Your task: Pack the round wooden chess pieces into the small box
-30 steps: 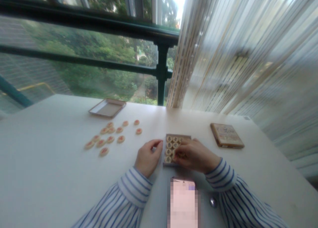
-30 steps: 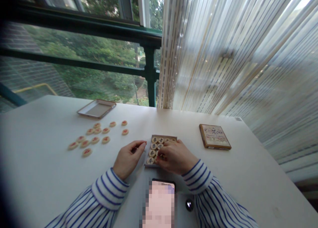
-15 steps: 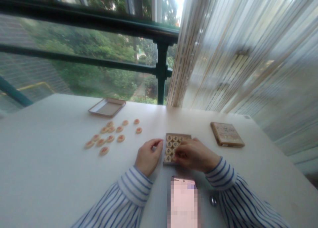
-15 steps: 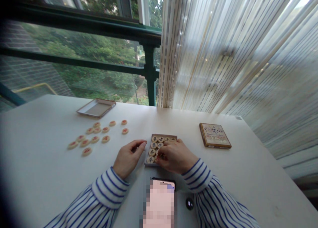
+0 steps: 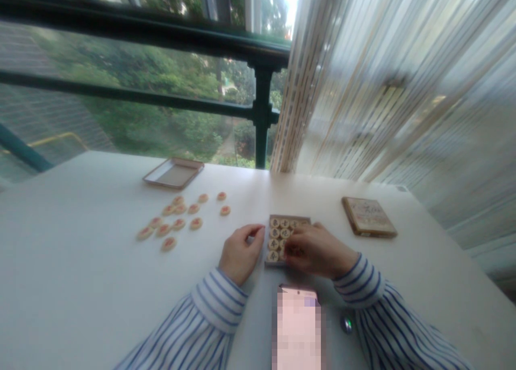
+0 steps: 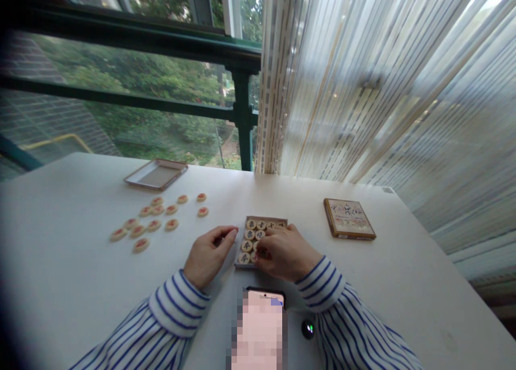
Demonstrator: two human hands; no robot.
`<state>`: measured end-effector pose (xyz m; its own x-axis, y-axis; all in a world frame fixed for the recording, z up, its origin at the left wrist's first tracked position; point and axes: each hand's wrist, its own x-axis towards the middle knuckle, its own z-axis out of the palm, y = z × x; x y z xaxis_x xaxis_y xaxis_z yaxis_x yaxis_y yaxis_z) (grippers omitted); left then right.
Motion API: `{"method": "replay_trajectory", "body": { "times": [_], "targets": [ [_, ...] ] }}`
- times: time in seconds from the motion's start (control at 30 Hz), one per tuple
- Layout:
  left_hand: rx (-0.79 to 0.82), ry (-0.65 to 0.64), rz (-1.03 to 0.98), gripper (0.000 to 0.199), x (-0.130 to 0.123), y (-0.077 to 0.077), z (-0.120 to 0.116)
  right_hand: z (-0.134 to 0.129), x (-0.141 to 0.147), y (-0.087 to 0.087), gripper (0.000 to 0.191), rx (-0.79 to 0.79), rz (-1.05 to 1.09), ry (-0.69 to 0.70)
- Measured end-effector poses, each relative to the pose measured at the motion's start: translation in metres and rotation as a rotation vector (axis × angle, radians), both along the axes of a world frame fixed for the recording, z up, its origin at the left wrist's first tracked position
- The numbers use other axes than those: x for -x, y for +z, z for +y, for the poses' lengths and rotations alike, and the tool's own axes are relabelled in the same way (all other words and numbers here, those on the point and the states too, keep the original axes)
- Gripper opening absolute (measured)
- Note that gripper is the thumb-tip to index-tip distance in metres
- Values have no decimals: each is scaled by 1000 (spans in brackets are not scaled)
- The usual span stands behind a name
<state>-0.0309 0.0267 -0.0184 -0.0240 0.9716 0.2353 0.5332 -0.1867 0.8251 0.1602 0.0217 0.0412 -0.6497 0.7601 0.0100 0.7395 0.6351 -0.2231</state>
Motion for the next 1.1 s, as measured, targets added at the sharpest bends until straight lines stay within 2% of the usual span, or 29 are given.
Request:
{"method": "replay_trajectory", "body": {
  "times": [1.1],
  "targets": [
    [2,-2,16,29,0,-1,0,-1,0,2,20,21,-24,-11]
  ]
}}
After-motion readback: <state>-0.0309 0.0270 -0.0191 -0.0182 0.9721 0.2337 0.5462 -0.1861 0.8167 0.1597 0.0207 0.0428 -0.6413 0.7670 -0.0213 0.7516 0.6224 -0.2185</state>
